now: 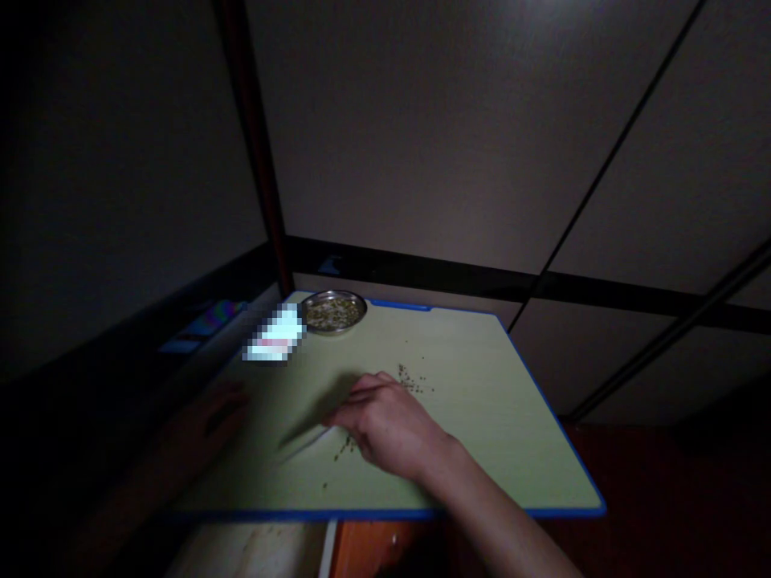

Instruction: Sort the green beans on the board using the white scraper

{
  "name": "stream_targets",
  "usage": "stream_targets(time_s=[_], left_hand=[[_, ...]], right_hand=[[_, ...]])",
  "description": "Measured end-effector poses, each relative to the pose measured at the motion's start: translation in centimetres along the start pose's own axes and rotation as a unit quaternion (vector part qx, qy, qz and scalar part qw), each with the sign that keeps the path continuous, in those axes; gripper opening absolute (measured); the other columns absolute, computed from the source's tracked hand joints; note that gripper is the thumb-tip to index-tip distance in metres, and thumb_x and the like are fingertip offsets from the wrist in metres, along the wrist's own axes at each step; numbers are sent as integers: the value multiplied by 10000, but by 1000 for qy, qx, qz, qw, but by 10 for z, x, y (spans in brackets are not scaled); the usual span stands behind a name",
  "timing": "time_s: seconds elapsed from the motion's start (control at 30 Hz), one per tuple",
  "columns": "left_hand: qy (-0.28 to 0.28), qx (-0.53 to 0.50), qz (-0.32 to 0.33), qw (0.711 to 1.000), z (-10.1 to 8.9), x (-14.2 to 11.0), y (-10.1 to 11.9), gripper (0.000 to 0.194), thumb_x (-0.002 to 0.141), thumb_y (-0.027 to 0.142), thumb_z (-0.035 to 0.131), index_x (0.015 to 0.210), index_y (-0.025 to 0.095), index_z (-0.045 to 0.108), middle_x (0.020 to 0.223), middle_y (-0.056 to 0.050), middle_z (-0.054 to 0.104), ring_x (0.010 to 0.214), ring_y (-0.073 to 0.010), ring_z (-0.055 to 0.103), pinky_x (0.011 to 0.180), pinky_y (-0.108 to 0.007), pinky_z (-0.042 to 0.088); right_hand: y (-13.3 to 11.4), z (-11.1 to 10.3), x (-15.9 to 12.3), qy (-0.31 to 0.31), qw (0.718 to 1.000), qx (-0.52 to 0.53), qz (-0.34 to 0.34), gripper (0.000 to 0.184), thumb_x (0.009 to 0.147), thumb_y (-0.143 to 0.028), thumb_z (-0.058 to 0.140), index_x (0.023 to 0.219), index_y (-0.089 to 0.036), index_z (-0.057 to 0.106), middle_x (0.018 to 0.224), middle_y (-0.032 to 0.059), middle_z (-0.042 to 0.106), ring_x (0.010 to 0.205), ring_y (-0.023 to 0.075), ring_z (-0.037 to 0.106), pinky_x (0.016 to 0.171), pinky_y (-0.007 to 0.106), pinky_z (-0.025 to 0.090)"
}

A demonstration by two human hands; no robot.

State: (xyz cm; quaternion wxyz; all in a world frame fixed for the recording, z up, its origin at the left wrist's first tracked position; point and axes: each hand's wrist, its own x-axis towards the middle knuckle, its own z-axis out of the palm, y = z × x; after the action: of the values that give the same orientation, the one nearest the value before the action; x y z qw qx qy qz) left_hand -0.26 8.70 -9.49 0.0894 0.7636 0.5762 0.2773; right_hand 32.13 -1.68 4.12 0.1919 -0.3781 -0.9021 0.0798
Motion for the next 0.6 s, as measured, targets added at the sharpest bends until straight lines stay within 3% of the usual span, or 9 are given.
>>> stream_targets(time_s=[0.13,0.23,0.37,0.6], left_hand=[[-14,-15,2,1000,3,-1,-6,470,867,502,453,1103,188,711,1327,-130,654,1240,-266,600,1111,-437,436],[-8,-23,7,1000,5,-1,-8,482,864,512,464,1116,180,707,1320,-134,656,1235,-263,601,1110,-435,436],[-5,-26,6,1000,4,-1,-6,469,854,514,470,1085,190,717,1294,-128,674,1209,-269,621,1096,-440,451],[-21,-15,4,1000,3,0,-6,486,856,507,468,1116,175,710,1320,-146,652,1237,-287,598,1110,-451,432]], right_hand=[[-7,27,9,-30,997,4,-75,294,923,-110,518,1086,-265,708,1027,-13,746,1081,149,607,1102,343,311],[-3,38,-1,-44,997,-1,-69,318,898,-104,555,1113,-266,724,1032,6,729,1086,159,603,1077,356,342],[0,36,-28,-53,998,1,-22,340,898,-94,566,1108,-293,745,1069,33,697,1062,175,609,1015,375,397],[-6,19,-74,-39,998,18,53,332,925,-153,595,1173,-333,721,1160,34,684,1126,195,582,1034,394,400]])
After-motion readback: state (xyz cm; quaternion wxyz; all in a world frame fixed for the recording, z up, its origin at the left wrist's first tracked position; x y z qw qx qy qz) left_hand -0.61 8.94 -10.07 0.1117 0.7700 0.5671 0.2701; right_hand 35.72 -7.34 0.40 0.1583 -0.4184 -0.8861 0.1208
